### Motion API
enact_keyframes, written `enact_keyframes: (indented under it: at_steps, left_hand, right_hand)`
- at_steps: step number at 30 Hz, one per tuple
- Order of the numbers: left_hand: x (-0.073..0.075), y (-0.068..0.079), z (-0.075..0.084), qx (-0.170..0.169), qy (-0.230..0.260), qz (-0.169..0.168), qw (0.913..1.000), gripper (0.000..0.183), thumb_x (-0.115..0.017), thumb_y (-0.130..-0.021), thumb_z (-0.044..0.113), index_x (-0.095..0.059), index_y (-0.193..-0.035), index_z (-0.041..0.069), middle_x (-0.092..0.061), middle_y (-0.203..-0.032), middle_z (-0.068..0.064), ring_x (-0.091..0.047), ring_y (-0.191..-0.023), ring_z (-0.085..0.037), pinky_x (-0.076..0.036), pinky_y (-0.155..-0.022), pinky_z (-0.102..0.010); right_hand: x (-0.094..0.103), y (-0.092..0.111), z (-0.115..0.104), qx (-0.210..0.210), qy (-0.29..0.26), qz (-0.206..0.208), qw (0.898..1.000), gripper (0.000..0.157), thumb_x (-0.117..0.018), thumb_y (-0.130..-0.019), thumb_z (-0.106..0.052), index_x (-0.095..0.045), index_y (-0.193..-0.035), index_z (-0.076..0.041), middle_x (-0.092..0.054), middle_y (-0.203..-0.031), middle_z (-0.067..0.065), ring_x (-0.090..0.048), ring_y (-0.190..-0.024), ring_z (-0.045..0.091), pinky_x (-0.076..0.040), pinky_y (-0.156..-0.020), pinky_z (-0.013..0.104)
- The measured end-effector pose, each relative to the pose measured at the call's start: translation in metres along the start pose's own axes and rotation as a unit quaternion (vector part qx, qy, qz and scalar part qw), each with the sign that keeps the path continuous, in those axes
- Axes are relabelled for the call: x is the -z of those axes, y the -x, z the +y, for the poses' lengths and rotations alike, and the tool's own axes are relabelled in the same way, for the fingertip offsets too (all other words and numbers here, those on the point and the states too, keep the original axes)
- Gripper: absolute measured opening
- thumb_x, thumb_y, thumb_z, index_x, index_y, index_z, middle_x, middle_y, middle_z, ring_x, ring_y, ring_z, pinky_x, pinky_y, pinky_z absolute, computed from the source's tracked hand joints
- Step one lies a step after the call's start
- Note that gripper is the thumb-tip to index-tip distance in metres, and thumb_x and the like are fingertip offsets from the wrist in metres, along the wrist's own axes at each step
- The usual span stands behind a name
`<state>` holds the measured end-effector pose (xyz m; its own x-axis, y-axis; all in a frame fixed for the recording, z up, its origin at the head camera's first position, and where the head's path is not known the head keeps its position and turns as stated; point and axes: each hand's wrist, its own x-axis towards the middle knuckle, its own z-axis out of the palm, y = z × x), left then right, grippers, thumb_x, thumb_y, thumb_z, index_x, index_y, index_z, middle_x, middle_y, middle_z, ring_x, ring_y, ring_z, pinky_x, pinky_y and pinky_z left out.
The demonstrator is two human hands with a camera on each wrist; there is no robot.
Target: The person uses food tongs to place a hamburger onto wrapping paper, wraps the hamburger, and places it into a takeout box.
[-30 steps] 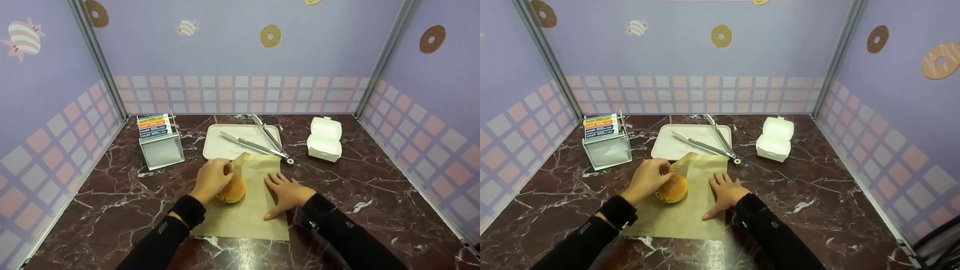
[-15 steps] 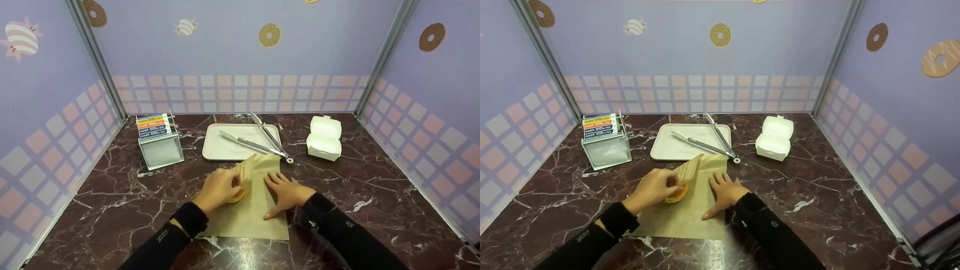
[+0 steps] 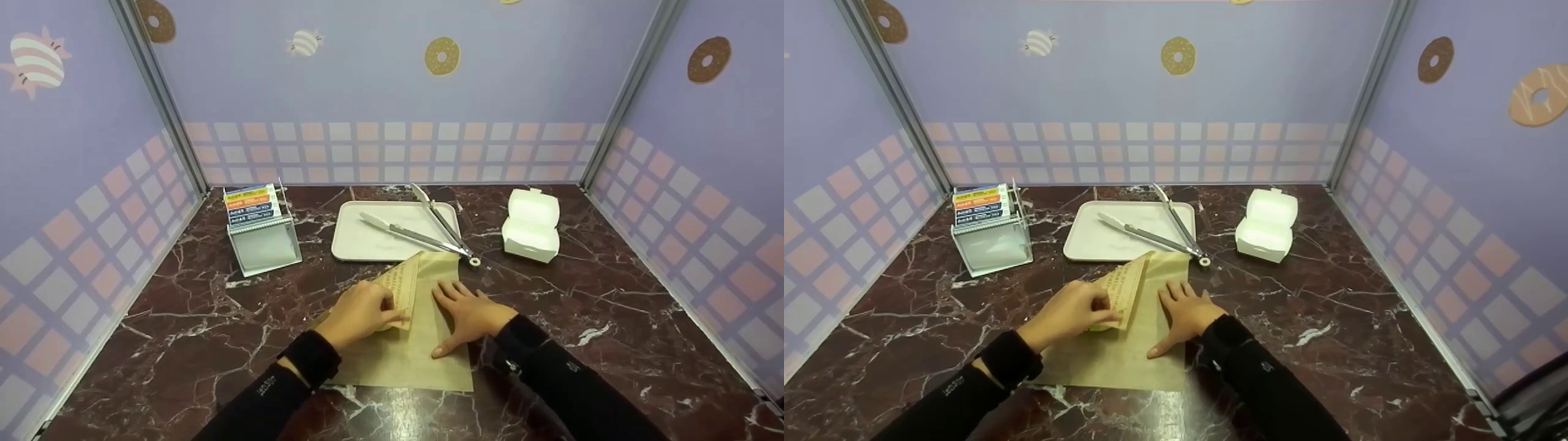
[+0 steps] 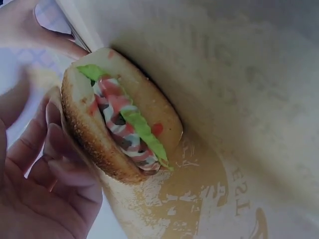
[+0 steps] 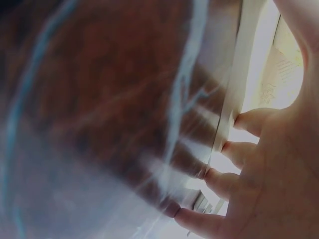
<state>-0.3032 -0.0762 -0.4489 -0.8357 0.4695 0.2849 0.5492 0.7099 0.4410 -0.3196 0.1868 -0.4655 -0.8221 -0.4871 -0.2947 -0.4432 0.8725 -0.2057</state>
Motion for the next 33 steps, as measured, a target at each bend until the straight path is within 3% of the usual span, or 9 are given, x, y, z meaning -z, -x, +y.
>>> enact_keyframes:
  at_steps: [4,9,13,15,20,27,33]
  left_hand:
    - [-0.001,-0.002,-0.001,0.013,0.003,0.004,0.9999,0.042,-0.083,-0.094,0.034,-0.063,-0.062,0.015,-0.06,-0.062,0.006,-0.051,-0.057,-0.01,-0.049,-0.058,-0.031]
    - [-0.006,0.0,-0.001,0.006,-0.023,0.021,0.9995,0.033,-0.091,-0.08,0.017,-0.061,-0.066,0.014,-0.064,-0.069,0.002,-0.058,-0.063,-0.017,-0.053,-0.061,-0.037]
    - [-0.011,0.001,-0.003,-0.013,-0.082,0.066,0.9944,0.036,-0.096,-0.072,0.021,-0.061,-0.071,0.013,-0.063,-0.071,0.0,-0.061,-0.067,-0.022,-0.054,-0.062,-0.042]
    - [-0.011,0.001,-0.004,-0.015,-0.12,0.087,0.9889,0.036,-0.098,-0.069,0.026,-0.069,-0.084,0.009,-0.063,-0.079,-0.003,-0.062,-0.073,-0.026,-0.055,-0.066,-0.044]
    - [-0.009,-0.001,-0.007,0.002,-0.199,0.095,0.9754,0.069,-0.097,-0.067,0.043,-0.073,-0.119,0.004,-0.064,-0.1,-0.01,-0.059,-0.09,-0.031,-0.052,-0.077,-0.046]
    - [-0.007,-0.002,-0.012,0.025,-0.181,0.084,0.9796,0.053,-0.095,-0.068,0.035,-0.077,-0.108,0.003,-0.066,-0.089,-0.009,-0.063,-0.076,-0.031,-0.056,-0.067,-0.046]
    - [-0.006,0.0,-0.013,0.023,-0.155,0.073,0.9849,0.058,-0.098,-0.069,0.033,-0.078,-0.113,0.001,-0.066,-0.092,-0.011,-0.064,-0.077,-0.032,-0.06,-0.067,-0.048]
  right_hand:
    - [0.0,0.0,-0.001,0.0,-0.001,0.0,1.0,0.134,-0.083,-0.075,-0.074,-0.017,-0.171,-0.008,-0.007,-0.177,0.019,-0.007,-0.162,0.046,-0.016,-0.125,0.073]
    - [-0.001,0.0,0.0,0.001,0.001,0.003,1.0,0.134,-0.084,-0.075,-0.075,-0.018,-0.171,-0.008,-0.008,-0.177,0.02,-0.008,-0.162,0.046,-0.016,-0.125,0.073]
    - [0.0,0.0,0.0,0.002,-0.003,0.004,1.0,0.134,-0.084,-0.075,-0.074,-0.018,-0.17,-0.008,-0.009,-0.177,0.02,-0.008,-0.162,0.046,-0.016,-0.125,0.072]
    - [0.001,0.0,0.0,0.003,-0.004,0.003,1.0,0.134,-0.084,-0.075,-0.074,-0.018,-0.17,-0.007,-0.009,-0.177,0.02,-0.008,-0.162,0.046,-0.015,-0.125,0.072]
    - [0.001,0.0,0.001,0.004,-0.007,0.002,1.0,0.134,-0.085,-0.074,-0.073,-0.019,-0.17,-0.007,-0.008,-0.178,0.019,-0.007,-0.162,0.046,-0.015,-0.125,0.072]
    - [0.001,0.0,0.002,0.004,-0.012,0.002,1.0,0.134,-0.085,-0.074,-0.073,-0.018,-0.171,-0.008,-0.007,-0.178,0.018,-0.007,-0.163,0.045,-0.015,-0.125,0.072]
    - [0.0,0.001,0.002,0.011,-0.013,0.012,1.0,0.135,-0.086,-0.074,-0.073,-0.019,-0.17,-0.007,-0.008,-0.177,0.02,-0.008,-0.162,0.047,-0.015,-0.125,0.073]
